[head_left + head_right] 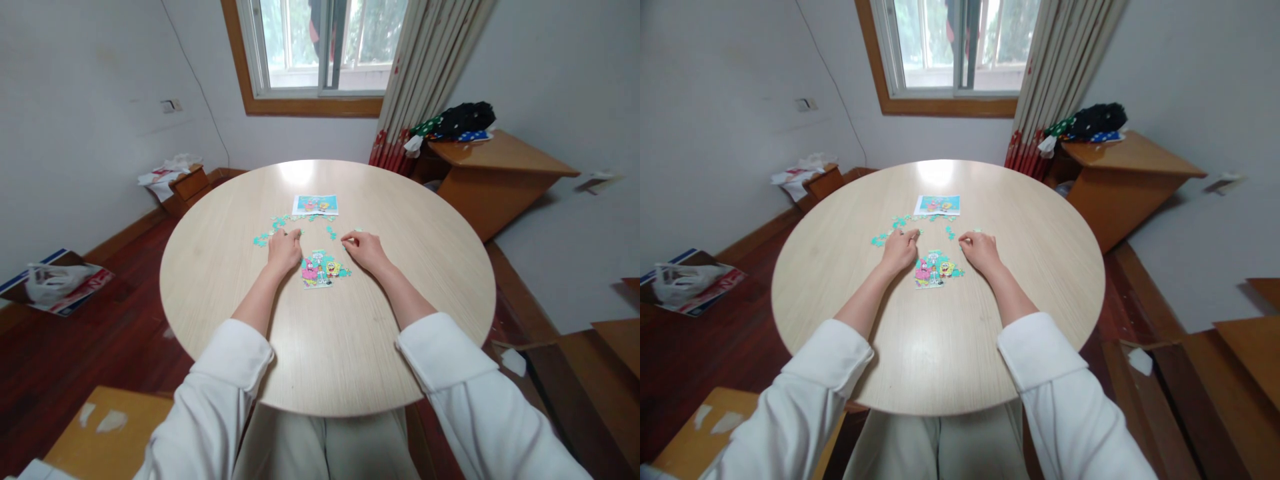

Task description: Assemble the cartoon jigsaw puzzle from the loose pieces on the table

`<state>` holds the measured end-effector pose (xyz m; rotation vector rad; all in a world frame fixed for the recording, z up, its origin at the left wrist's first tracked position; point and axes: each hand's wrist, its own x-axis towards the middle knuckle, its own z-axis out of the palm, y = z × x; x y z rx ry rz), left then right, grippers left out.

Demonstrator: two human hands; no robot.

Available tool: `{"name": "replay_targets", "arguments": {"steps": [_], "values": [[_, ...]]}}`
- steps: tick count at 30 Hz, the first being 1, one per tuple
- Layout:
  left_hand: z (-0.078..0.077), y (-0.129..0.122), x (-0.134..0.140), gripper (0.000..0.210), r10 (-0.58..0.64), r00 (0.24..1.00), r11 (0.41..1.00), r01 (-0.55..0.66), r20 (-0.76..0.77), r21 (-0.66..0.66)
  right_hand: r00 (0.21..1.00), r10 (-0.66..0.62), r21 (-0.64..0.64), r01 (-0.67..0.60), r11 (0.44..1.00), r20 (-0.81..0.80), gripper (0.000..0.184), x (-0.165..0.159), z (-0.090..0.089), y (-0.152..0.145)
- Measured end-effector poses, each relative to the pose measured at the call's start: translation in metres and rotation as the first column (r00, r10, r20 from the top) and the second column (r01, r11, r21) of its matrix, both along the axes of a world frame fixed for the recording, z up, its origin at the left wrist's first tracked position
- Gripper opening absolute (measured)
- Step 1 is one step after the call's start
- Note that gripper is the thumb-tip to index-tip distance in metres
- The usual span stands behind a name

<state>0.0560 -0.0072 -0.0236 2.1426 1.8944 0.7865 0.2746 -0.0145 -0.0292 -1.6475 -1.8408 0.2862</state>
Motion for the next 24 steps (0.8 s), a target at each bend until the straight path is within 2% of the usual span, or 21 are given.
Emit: {"name": "replay_targets", "arguments": {"steps": [3,10,14,18,24], "values": [[0.0009,0.0007,0.0025,0.044,0.014,0.995,1.000,-0.016,-0.102,-0.017,1.000,-0.001,-0.009,0.001,1.000,0.021,0.020,-0.0001,0.0011,-0.0006],[0.0011,0.0051,-0.0038,0.024,0.022,0.998,0.999,-0.025,0.053,0.043,1.000,0.012,-0.029,-0.012,1.000,0.019,0.022,0.0004,0.0031,-0.0026],[0.0014,0.0039,-0.0047,0.034,0.071,0.997,0.997,-0.072,0.029,0.026,1.000,0.005,-0.034,-0.004,0.999,0.020,0.021,0.0001,0.0043,-0.0033],[0.0028,0.0033,-0.0039,0.030,0.045,0.997,0.998,-0.047,-0.058,-0.040,1.000,0.004,-0.027,-0.004,1.000,0.018,0.021,0.0001,0.0042,-0.0031],[0.0021,0.0043,-0.0050,0.037,0.018,0.999,0.997,-0.021,-0.043,-0.069,1.000,0.011,-0.012,-0.011,1.000,-0.001,0.020,0.0015,0.0017,-0.0016]]}}
